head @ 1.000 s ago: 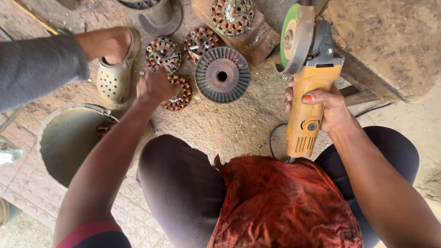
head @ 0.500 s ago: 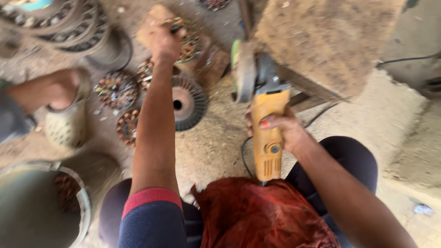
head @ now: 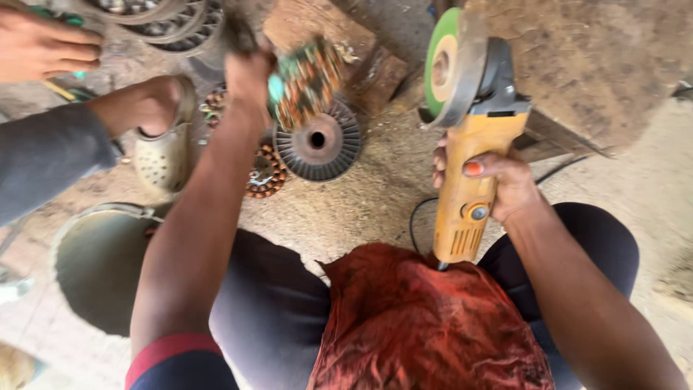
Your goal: The person uses an angle grinder to grind the copper windings on several circular motor stator parts. They hold each part with one hand and apply the grinder with the other, creating sparks and copper shavings that fall into a nearby bucket.
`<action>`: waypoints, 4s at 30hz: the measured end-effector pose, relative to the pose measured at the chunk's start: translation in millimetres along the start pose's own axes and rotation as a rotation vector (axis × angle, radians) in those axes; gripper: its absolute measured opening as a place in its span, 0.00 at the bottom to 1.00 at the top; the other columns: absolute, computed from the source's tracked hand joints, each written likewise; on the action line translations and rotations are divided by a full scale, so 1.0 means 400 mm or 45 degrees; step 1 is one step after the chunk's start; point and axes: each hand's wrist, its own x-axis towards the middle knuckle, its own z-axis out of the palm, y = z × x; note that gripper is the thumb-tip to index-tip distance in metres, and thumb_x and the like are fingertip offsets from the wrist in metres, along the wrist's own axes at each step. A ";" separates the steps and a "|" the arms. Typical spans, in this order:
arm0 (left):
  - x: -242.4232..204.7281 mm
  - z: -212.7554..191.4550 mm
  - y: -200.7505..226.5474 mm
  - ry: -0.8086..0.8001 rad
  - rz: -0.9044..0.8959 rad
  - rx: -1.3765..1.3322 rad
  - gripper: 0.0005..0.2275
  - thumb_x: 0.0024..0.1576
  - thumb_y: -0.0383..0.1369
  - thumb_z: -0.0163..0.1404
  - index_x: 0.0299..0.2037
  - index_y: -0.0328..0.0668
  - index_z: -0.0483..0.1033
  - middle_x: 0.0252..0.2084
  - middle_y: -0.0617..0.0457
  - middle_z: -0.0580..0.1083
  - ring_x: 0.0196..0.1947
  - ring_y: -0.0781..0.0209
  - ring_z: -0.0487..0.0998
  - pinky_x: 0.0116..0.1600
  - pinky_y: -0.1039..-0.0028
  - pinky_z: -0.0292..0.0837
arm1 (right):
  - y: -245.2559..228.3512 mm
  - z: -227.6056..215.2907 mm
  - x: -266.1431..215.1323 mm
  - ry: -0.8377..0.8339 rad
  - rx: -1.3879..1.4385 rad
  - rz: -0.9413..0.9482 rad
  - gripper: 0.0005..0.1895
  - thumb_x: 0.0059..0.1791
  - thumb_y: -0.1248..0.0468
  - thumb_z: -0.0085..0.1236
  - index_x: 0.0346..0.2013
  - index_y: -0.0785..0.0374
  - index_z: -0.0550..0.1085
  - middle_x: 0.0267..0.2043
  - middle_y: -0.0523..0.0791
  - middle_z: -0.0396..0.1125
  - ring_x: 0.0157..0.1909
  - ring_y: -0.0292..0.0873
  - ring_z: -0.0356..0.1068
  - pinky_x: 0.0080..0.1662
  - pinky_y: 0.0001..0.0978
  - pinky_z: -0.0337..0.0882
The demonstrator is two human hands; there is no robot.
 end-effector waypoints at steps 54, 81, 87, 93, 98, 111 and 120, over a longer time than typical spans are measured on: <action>-0.351 -0.052 -0.183 -0.459 0.507 1.480 0.71 0.30 0.53 0.76 0.72 0.35 0.26 0.74 0.33 0.38 0.75 0.32 0.38 0.74 0.37 0.44 | 0.081 0.073 0.036 -0.101 -0.230 0.146 0.32 0.35 0.64 0.65 0.52 0.73 0.72 0.42 0.52 0.68 0.45 0.52 0.70 0.47 0.47 0.73; -0.204 -0.169 -0.280 -0.401 0.654 1.128 0.64 0.23 0.42 0.78 0.73 0.71 0.46 0.73 0.45 0.57 0.60 0.43 0.73 0.60 0.53 0.73 | 0.218 0.063 0.113 -0.138 -0.277 0.521 0.33 0.34 0.66 0.67 0.53 0.69 0.72 0.46 0.49 0.69 0.45 0.49 0.69 0.46 0.47 0.73; -0.203 -0.179 -0.296 -0.403 0.690 1.061 0.60 0.25 0.43 0.79 0.72 0.63 0.53 0.64 0.43 0.68 0.61 0.42 0.72 0.61 0.53 0.70 | 0.244 0.076 0.121 -0.198 -0.278 0.559 0.32 0.36 0.67 0.66 0.54 0.71 0.73 0.45 0.51 0.69 0.46 0.50 0.69 0.47 0.48 0.73; -0.166 -0.188 -0.320 -0.486 0.749 0.991 0.54 0.25 0.38 0.77 0.69 0.57 0.63 0.52 0.44 0.78 0.54 0.45 0.77 0.56 0.57 0.73 | 0.253 0.093 0.122 -0.149 -0.352 0.550 0.31 0.35 0.65 0.65 0.52 0.72 0.73 0.42 0.52 0.69 0.46 0.51 0.69 0.47 0.46 0.72; -0.129 -0.178 -0.335 -0.467 0.878 1.129 0.48 0.24 0.40 0.78 0.59 0.35 0.69 0.48 0.40 0.78 0.50 0.41 0.78 0.50 0.59 0.76 | 0.253 0.090 0.119 -0.145 -0.369 0.580 0.31 0.35 0.65 0.65 0.52 0.74 0.73 0.40 0.53 0.68 0.46 0.52 0.68 0.48 0.46 0.71; -0.152 -0.196 -0.356 -0.354 0.908 1.031 0.49 0.22 0.41 0.78 0.61 0.46 0.70 0.47 0.46 0.80 0.49 0.46 0.79 0.51 0.58 0.75 | 0.289 0.117 0.132 -0.136 -0.357 0.567 0.30 0.35 0.67 0.64 0.51 0.72 0.73 0.42 0.52 0.69 0.45 0.51 0.68 0.46 0.47 0.72; -0.157 -0.203 -0.346 -0.263 0.899 1.174 0.50 0.21 0.45 0.77 0.62 0.49 0.71 0.43 0.49 0.80 0.45 0.49 0.80 0.48 0.59 0.75 | 0.296 0.120 0.139 -0.134 -0.363 0.603 0.30 0.35 0.65 0.64 0.51 0.74 0.73 0.39 0.54 0.68 0.45 0.52 0.69 0.47 0.47 0.72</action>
